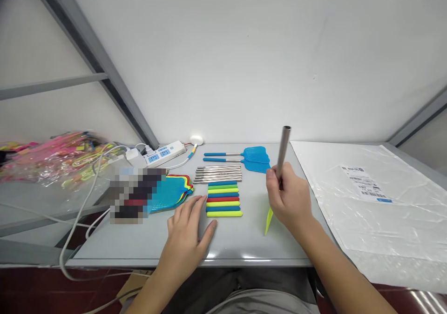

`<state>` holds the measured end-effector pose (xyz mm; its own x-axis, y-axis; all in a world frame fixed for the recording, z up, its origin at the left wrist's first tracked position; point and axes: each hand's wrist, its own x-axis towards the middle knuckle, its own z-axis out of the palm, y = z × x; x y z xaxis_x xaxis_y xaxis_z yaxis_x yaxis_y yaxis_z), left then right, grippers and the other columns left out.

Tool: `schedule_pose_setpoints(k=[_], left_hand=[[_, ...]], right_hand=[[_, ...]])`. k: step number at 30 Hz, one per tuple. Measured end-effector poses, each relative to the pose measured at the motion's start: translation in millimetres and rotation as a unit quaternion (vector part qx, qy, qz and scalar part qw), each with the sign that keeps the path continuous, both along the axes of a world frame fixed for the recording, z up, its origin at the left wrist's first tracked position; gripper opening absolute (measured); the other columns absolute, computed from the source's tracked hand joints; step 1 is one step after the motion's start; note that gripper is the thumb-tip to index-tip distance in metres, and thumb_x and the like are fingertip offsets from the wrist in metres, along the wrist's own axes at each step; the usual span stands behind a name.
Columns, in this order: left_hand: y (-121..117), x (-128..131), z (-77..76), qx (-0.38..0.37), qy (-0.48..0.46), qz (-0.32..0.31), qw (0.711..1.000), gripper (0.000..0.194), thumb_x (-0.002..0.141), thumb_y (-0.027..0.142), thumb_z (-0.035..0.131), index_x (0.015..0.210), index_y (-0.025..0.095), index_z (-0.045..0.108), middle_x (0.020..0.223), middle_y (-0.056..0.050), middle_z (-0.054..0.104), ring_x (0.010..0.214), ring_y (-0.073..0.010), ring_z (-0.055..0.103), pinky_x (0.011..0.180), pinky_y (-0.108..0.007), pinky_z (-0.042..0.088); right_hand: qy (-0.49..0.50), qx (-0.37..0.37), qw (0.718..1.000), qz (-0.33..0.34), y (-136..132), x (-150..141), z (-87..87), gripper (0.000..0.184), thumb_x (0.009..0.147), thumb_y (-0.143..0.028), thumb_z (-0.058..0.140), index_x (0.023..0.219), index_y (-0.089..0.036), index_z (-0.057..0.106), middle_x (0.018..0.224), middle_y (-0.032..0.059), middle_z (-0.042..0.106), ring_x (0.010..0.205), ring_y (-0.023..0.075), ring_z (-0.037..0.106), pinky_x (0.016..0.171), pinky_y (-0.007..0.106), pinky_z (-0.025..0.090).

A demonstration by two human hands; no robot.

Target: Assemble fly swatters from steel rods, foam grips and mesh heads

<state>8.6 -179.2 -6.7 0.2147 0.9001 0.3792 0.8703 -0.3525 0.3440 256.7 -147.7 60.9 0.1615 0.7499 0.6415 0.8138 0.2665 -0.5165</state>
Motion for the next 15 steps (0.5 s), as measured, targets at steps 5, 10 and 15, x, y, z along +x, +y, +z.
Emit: schedule_pose_setpoints(k=[5,10,15], left_hand=[[0,0,-1.2,0.002,0.004,0.007,1.000,0.048,0.095,0.032,0.050,0.141,0.021,0.042,0.137,-0.014,0.052,0.127,-0.0314,0.044,0.093,-0.047,0.039],[0,-1,-2.4,0.009,0.012,-0.001,1.000,0.049,0.095,0.032,0.050,0.142,0.021,0.042,0.136,-0.015,0.053,0.126,-0.0319,0.045,0.092,-0.047,0.040],[2,0,-1.3,0.007,0.010,0.003,1.000,0.048,0.094,0.032,0.050,0.140,0.020,0.043,0.135,-0.015,0.054,0.124,-0.0314,0.047,0.091,-0.047,0.041]], right_hand=[[-0.052,-0.126,0.991,-0.008,-10,25,-6.6,0.032,0.093,-0.044,0.049,0.069,-0.025,0.045,0.047,-0.0063,0.044,0.041,0.0129,0.043,0.044,0.026,0.033],[-0.096,-0.175,0.979,-0.045,-24,44,-10.8,0.044,0.094,-0.050,0.047,0.060,-0.025,0.033,0.040,-0.0067,0.037,0.036,0.0128,0.036,0.039,0.027,0.029],[-0.044,-0.137,0.989,-0.022,-25,37,0.2,0.036,0.097,-0.051,0.042,0.072,-0.025,0.049,0.050,-0.0040,0.052,0.042,0.0147,0.049,0.041,0.026,0.035]])
